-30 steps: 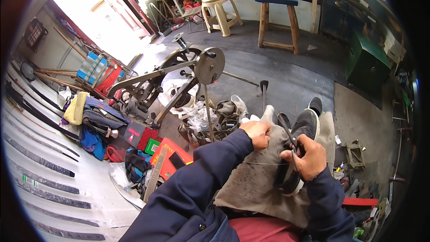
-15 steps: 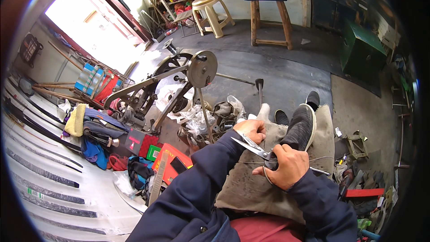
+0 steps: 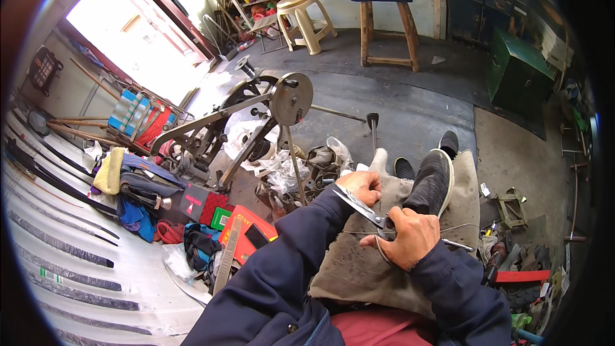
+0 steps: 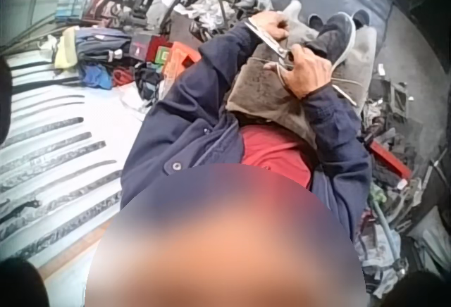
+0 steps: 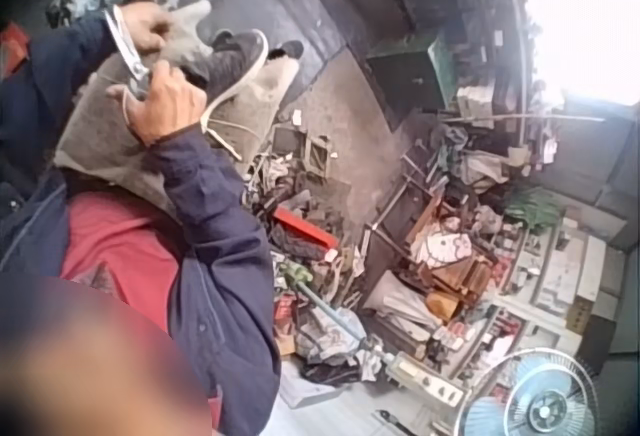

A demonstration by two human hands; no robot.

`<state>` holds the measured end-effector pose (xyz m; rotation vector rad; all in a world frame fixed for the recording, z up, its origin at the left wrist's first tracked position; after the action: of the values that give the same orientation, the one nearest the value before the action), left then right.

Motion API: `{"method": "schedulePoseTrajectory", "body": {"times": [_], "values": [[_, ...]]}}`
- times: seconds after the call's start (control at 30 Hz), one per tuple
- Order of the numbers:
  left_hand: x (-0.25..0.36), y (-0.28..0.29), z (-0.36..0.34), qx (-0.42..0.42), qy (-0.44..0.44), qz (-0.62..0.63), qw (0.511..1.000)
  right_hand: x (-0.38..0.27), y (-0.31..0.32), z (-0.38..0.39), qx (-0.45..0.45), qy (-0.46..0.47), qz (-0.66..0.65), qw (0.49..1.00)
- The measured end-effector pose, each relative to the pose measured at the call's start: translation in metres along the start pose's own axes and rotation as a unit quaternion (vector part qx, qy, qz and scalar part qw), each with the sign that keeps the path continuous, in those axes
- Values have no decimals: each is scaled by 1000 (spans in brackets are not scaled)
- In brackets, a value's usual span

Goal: The person cuts a thread with shears and then sews a shoe using a needle and thread. They repeatedly insert the needle through the shoe's sole and pull the thread to secure the stitching.

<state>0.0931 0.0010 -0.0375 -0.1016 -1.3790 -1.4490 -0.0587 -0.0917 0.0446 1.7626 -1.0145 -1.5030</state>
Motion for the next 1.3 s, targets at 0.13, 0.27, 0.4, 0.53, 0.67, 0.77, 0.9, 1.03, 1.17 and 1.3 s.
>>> {"method": "schedulePoseTrajectory", "body": {"times": [0.13,0.27,0.4,0.53,0.67,0.77,0.9,1.03,1.17,1.3], "values": [[-2,0,-1,5,10,-1,1000,2,-2,0,-13,-10,14,1000],[-5,-2,-2,8,6,0,1000,1,-1,0,3,20,21,1000],[-6,-4,-4,4,-5,5,1000,4,-1,-1,10,19,11,1000],[-7,-4,-4,27,5,-42,999,22,3,-5,22,-63,-70,995],[-5,-5,-3,18,5,-16,1000,33,10,-9,9,-94,-99,991],[-2,-3,-2,21,-1,-41,999,26,12,-8,-2,-70,-92,993],[-1,-4,0,3,-2,-9,1000,12,11,-5,-15,-16,-37,999],[-1,-3,1,7,-4,1,1000,4,11,-4,-5,15,14,1000],[1,-3,2,9,2,-10,1000,2,10,-5,-9,19,24,999],[5,-1,4,10,8,-16,1000,0,9,-9,-22,15,39,999]]}}
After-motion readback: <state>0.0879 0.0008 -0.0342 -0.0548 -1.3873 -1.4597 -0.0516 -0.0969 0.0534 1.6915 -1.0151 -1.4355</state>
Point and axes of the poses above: each hand's wrist, its own z-axis away from the middle knuckle, its own y-axis out of the back of the hand, x = y × z, the point moved 7 cm from there along -z, towards the middle knuckle, and after that the axes turned 3 degrees about -x, right-handed, at the moved point
